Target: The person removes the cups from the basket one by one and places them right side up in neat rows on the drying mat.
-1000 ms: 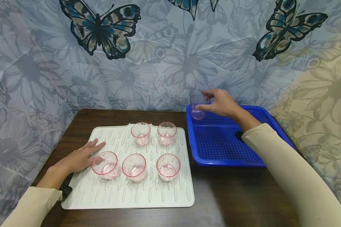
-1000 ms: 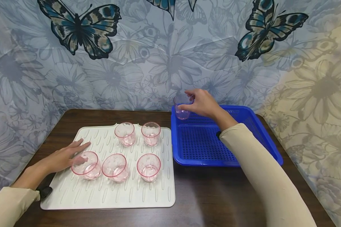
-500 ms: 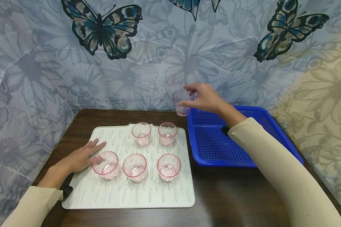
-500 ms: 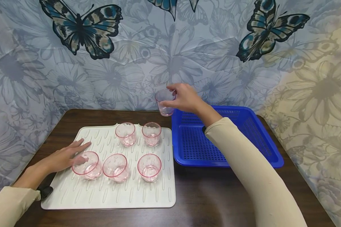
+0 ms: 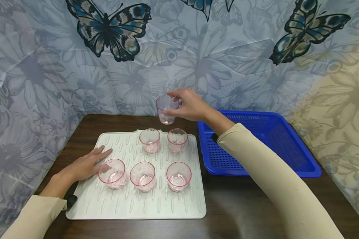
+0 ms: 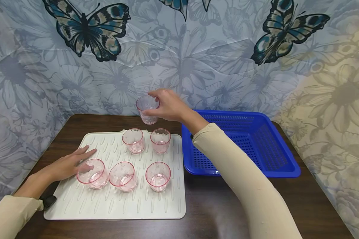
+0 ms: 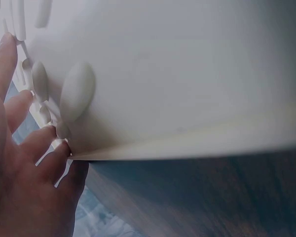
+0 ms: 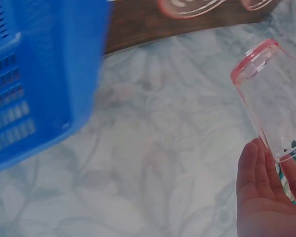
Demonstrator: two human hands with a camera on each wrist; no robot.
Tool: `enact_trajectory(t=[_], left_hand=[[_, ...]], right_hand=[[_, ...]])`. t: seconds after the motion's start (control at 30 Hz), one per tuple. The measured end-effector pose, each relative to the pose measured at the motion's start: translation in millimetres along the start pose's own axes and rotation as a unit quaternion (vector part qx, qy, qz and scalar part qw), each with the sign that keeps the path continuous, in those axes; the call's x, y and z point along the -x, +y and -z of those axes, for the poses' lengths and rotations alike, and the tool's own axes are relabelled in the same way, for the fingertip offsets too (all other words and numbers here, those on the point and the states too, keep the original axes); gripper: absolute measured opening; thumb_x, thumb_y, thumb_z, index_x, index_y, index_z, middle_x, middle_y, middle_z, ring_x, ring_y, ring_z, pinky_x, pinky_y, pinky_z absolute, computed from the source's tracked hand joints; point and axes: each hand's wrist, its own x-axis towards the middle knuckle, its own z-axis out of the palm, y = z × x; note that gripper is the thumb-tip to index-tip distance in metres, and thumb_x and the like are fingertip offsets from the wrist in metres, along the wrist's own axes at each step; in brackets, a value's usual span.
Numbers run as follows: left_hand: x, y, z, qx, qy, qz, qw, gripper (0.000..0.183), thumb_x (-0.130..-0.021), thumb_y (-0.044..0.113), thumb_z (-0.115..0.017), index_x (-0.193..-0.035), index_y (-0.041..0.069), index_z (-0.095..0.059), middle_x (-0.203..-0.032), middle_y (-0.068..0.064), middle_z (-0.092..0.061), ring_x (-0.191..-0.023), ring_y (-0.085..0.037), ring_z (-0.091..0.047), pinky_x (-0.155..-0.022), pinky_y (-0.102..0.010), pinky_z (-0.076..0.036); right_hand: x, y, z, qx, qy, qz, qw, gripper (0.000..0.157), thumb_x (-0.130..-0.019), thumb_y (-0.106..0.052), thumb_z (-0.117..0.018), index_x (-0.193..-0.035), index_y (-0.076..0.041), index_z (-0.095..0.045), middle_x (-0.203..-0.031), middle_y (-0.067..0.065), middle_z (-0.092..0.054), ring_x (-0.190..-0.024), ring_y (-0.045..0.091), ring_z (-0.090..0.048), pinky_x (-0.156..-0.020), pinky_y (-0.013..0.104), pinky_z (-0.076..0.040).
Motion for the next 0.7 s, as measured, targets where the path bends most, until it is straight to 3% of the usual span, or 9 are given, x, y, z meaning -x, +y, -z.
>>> enact_trajectory(t=[0.53, 0.7], left_hand=[[-1.8, -1.5, -0.9, -0.002, 0.004, 0.000, 1.0000, 0.073, -0.095, 0.048, -0.062, -0.152, 0.006, -0.041, -0.155, -0.035, -0.025, -0.140, -0.058, -0.023, -0.098, -0.076, -0.030], [-2.2, -1.3, -0.6, -0.002, 0.003, 0.000, 1.0000, 0.072, -0.096, 0.048, -0.061, -0.152, 0.007, -0.041, -0.155, -0.035, -0.025, -0.140, -0.057, -0.024, -0.098, -0.075, -0.031]], right_hand=[[-34.0, -43.7, -49.1, 0.012, -0.037, 0.059, 0.997, 0.069, -0.085, -0.038, -0.078, -0.139, -0.002, -0.056, -0.131, 0.010, -0.063, -0.108, 0.020, -0.061, -0.094, 0.031, -0.045], [-41.3, -54.9, -64.7, -0.001, -0.046, 0.071, 0.996, 0.066, -0.086, -0.038, -0.077, -0.139, -0.004, -0.057, -0.128, 0.009, -0.063, -0.105, 0.018, -0.060, -0.090, 0.028, -0.047]])
